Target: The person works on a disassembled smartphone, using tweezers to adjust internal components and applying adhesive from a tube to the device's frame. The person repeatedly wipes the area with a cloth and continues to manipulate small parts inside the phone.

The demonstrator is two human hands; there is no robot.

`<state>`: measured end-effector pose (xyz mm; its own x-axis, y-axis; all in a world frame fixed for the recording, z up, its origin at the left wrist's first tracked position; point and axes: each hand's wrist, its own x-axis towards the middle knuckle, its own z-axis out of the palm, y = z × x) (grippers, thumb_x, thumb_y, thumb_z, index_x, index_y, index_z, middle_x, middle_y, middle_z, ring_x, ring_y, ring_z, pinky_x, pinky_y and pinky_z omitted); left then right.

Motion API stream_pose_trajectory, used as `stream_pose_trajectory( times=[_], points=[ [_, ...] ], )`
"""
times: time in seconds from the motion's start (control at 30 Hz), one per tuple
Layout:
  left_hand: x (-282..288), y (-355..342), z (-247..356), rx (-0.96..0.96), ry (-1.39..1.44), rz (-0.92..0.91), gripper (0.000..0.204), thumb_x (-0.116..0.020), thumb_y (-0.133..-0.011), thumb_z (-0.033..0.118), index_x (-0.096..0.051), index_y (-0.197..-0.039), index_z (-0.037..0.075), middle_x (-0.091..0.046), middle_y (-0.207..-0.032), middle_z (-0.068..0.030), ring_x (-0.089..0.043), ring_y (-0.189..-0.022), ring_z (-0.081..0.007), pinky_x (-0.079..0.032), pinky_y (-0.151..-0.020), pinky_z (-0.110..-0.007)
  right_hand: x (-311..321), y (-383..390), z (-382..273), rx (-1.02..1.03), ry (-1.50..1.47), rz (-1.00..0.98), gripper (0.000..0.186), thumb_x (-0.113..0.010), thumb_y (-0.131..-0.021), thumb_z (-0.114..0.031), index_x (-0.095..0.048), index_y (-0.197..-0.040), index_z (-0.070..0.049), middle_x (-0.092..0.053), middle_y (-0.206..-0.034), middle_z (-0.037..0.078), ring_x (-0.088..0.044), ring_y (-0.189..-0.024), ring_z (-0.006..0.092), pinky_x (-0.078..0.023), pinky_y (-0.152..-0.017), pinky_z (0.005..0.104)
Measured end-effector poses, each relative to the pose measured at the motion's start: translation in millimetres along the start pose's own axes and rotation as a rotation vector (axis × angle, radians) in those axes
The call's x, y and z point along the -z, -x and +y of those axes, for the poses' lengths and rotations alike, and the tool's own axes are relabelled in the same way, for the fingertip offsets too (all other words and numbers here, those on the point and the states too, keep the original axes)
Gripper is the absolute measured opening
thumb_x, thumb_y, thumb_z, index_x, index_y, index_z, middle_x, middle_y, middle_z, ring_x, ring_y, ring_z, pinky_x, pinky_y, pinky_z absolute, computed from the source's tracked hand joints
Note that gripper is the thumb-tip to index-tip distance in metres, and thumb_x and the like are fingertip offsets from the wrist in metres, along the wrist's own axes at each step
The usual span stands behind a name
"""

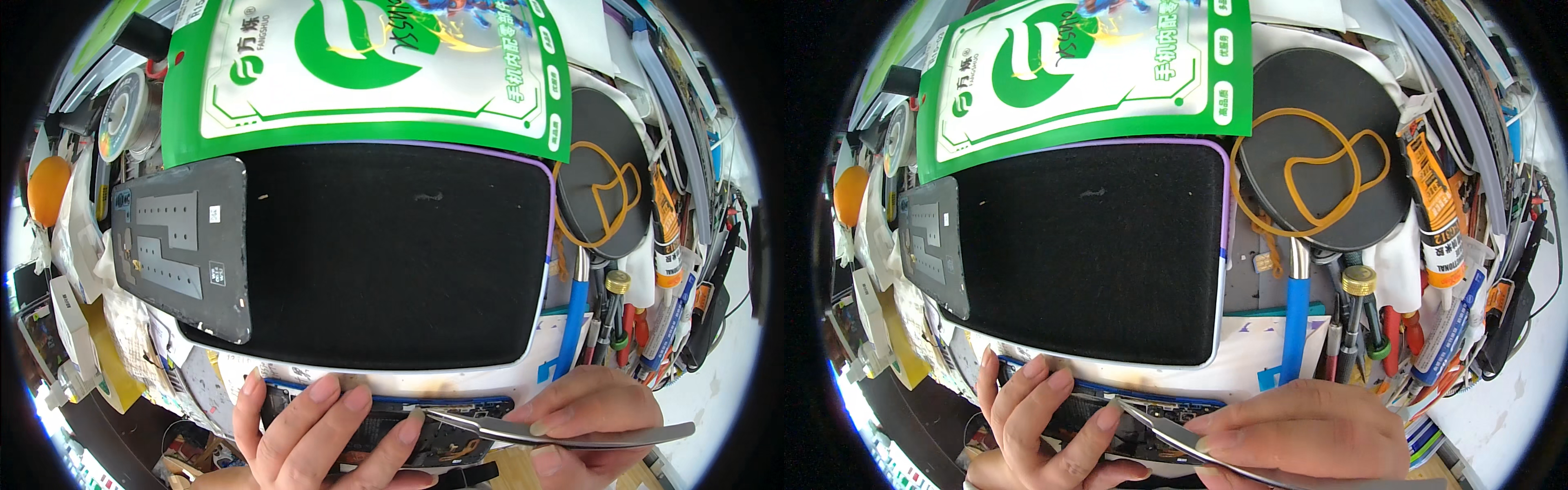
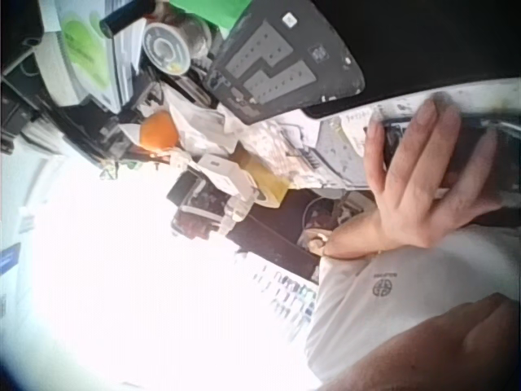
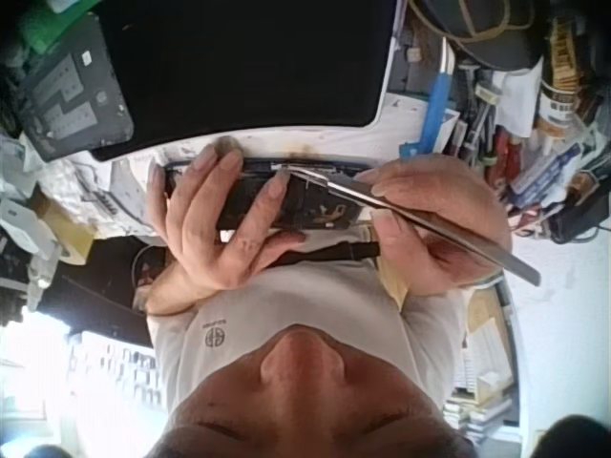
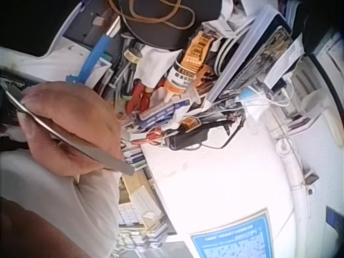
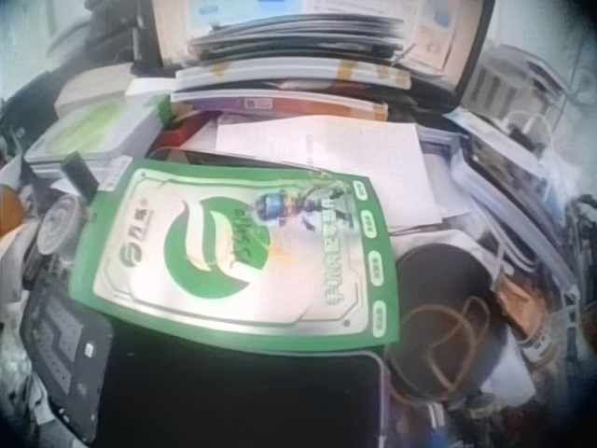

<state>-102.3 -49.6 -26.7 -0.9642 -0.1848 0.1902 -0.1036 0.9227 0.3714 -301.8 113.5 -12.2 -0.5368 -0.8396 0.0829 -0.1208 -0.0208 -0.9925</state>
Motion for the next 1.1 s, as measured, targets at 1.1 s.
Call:
stream_pose_trajectory(
  times=[1.1],
  points=[
    [-8.9,9.7,-2.1,-0.024,0.003,0.054,0.052,-0.060,-0.098,0.058,-0.075,-0.128,0.019,-0.067,-0.126,-0.0170,-0.064,-0.119,-0.0334,-0.032,-0.116,-0.060,-7.6,-0.6,3.5,0.005,0.153,0.047,0.023,-0.078,-0.083,0.001,-0.066,-0.102,0.006,-0.071,-0.088,0.020,-0.073,-0.073,0.0241,-0.060,-0.065,0.0268]
  ],
)
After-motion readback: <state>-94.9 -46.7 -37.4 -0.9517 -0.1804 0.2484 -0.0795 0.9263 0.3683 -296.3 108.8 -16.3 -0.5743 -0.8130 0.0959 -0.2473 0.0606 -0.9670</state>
